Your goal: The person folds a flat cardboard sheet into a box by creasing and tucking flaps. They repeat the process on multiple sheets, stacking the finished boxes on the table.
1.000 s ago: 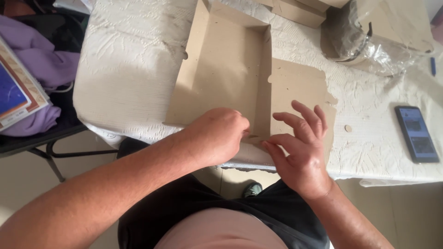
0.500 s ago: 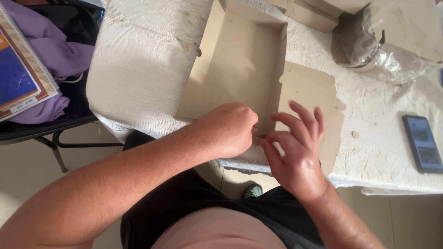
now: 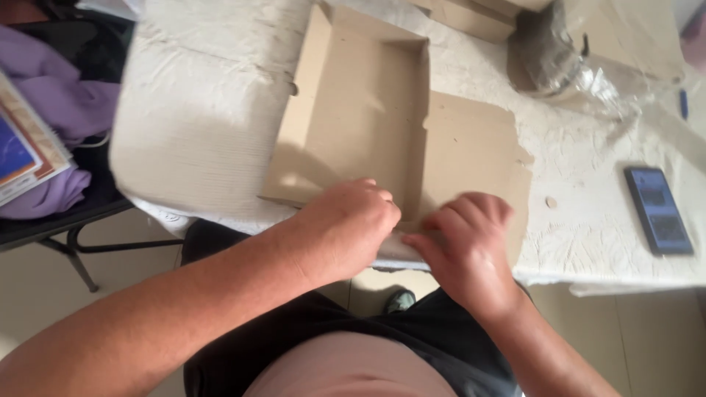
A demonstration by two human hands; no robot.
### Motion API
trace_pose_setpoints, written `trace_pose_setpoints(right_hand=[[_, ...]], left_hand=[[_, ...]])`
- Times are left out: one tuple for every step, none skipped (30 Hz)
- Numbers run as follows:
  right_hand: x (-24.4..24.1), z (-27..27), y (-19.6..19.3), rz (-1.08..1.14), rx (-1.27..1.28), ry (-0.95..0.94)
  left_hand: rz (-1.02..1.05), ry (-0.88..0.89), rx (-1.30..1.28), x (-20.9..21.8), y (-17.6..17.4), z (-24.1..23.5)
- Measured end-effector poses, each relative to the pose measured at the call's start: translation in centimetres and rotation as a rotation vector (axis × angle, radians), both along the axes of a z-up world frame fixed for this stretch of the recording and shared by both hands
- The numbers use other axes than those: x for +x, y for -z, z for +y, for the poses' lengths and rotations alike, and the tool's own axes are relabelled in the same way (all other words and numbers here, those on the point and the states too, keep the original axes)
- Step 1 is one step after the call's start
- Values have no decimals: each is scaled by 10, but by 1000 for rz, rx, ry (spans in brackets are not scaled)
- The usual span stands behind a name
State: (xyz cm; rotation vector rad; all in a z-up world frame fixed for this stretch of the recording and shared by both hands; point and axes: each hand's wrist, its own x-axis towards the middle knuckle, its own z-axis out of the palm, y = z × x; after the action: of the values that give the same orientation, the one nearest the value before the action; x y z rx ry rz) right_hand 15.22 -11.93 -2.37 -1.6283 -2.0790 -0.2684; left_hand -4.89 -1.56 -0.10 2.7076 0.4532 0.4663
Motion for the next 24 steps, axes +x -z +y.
trace_pose_setpoints(right_hand=[[-2, 2, 3, 5, -3, 17], [-4, 10, 5, -4, 9, -48], [-7, 17, 7, -13, 22, -114], [-7, 24, 7, -12, 26, -118], [-7, 31, 6, -7, 38, -177], [-7, 38, 5, -2, 49, -242], [-7, 35, -2, 0, 52, -251], [-7, 36, -10, 56, 44, -302], [-8, 38, -17, 111, 36, -355], [-1, 39, -28, 117, 34, -362], [7, 41, -38, 116, 18, -407], [15, 41, -49, 115, 8, -445], [34, 39, -46, 120, 10, -442], [54, 34, -45, -9, 10, -287], [74, 30, -44, -136, 8, -130], [78, 24, -42, -137, 5, -119], [82, 18, -40, -199, -9, -133], [86, 12, -38, -264, -26, -145], [73, 8, -40, -266, -32, -133], [60, 2, -42, -221, -104, -179], [47, -5, -43, -174, -176, -224], [42, -4, -45, -177, -184, -219], [36, -3, -47, -161, -193, -224], [30, 2, -49, -149, -188, -234]], left_hand=[[5, 17, -3, 4, 10, 0], [-66, -5, 30, 7, 18, 3], [-138, -27, 63, 9, 26, 6], [-137, -31, 67, 13, 31, 7], [-135, -62, 129, 16, 36, 8], [-133, -97, 189, 19, 40, 8], [-130, -106, 192, 16, 34, 4], [-116, -97, 126, 12, 28, 5], [-101, -89, 59, 8, 22, 6], [-96, -95, 56, -4, 0, 6], [44, -77, -22, -15, -23, 7], [183, -47, -96, -24, -46, 8], [189, -45, -95, -40, -48, 9], [99, -37, -12, -54, -51, 11], [10, -28, 70, -67, -54, 13], [8, -17, 68, -67, -51, 7], [58, -24, 67, -68, -46, 1], [105, -28, 66, -68, -41, -4], [101, -15, 63, -57, -24, -7], [32, -1, 96, -46, -7, -14], [-37, 13, 128, -36, 10, -21], [-41, 18, 121, -20, 17, -22], [-120, 19, 197, -6, 23, -23], [-201, 15, 287, 9, 28, -21]])
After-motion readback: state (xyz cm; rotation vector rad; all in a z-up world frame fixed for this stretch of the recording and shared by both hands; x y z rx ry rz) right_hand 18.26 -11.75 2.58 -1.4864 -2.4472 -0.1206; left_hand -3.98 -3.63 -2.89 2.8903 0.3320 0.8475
